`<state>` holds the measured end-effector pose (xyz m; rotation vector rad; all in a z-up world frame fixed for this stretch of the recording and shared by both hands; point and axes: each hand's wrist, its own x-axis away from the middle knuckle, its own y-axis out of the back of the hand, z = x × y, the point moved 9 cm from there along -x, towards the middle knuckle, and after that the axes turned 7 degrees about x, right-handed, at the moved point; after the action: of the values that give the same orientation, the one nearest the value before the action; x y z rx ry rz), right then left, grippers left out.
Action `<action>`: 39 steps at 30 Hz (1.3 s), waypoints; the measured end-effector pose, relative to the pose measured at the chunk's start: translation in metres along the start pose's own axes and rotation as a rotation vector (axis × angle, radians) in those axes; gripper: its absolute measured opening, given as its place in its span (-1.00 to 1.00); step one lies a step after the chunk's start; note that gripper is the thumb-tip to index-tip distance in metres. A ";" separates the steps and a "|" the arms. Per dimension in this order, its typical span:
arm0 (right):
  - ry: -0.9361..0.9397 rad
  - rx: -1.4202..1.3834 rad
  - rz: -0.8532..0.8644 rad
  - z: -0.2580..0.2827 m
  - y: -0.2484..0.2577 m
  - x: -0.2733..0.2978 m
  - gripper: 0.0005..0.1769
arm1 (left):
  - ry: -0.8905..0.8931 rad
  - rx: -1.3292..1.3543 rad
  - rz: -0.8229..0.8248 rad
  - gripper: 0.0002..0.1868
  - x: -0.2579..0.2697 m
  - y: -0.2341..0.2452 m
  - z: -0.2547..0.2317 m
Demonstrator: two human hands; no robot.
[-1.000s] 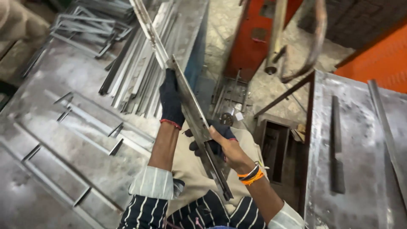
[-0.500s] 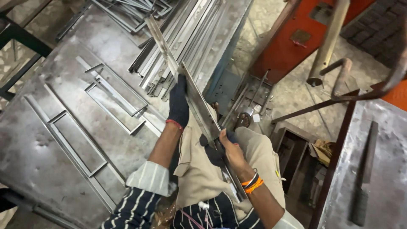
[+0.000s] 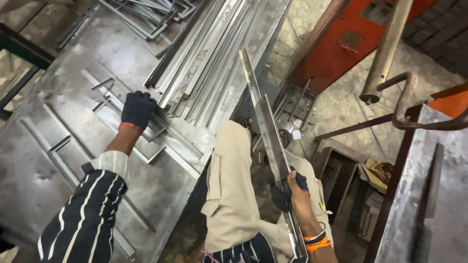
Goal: Assembling and welding metal components into frames using a manual spot welding machine.
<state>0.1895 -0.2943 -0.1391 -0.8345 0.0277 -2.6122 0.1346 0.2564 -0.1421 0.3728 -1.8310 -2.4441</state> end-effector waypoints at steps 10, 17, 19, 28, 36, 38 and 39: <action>0.011 -0.114 0.124 0.024 -0.016 0.014 -0.43 | -0.208 0.081 0.157 -0.83 -0.007 -0.051 0.036; 0.010 0.031 -0.126 0.011 0.002 0.005 -0.57 | -0.229 0.207 -0.031 -0.87 -0.009 0.135 0.065; 0.013 0.042 -0.106 0.019 -0.010 0.010 -0.57 | -0.148 0.235 -0.052 -0.91 -0.014 0.177 0.061; 0.454 0.205 -0.066 0.050 -0.042 0.022 -0.55 | 0.389 1.736 -0.481 -0.17 -0.068 0.231 -0.028; 0.272 0.116 -0.030 0.060 -0.044 0.072 -0.41 | 0.474 2.166 -0.396 -0.32 -0.100 0.259 -0.184; 0.204 0.238 -0.098 0.054 -0.025 0.070 -0.39 | 0.477 2.125 -0.367 -0.34 -0.099 0.253 -0.206; 0.131 0.363 -0.155 0.049 -0.013 0.068 -0.36 | 0.494 2.075 -0.348 -0.37 -0.098 0.249 -0.215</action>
<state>0.1611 -0.3027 -0.0593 -0.5556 -0.4779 -2.6915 0.2564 0.0022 0.0542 1.0906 -3.0774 0.4962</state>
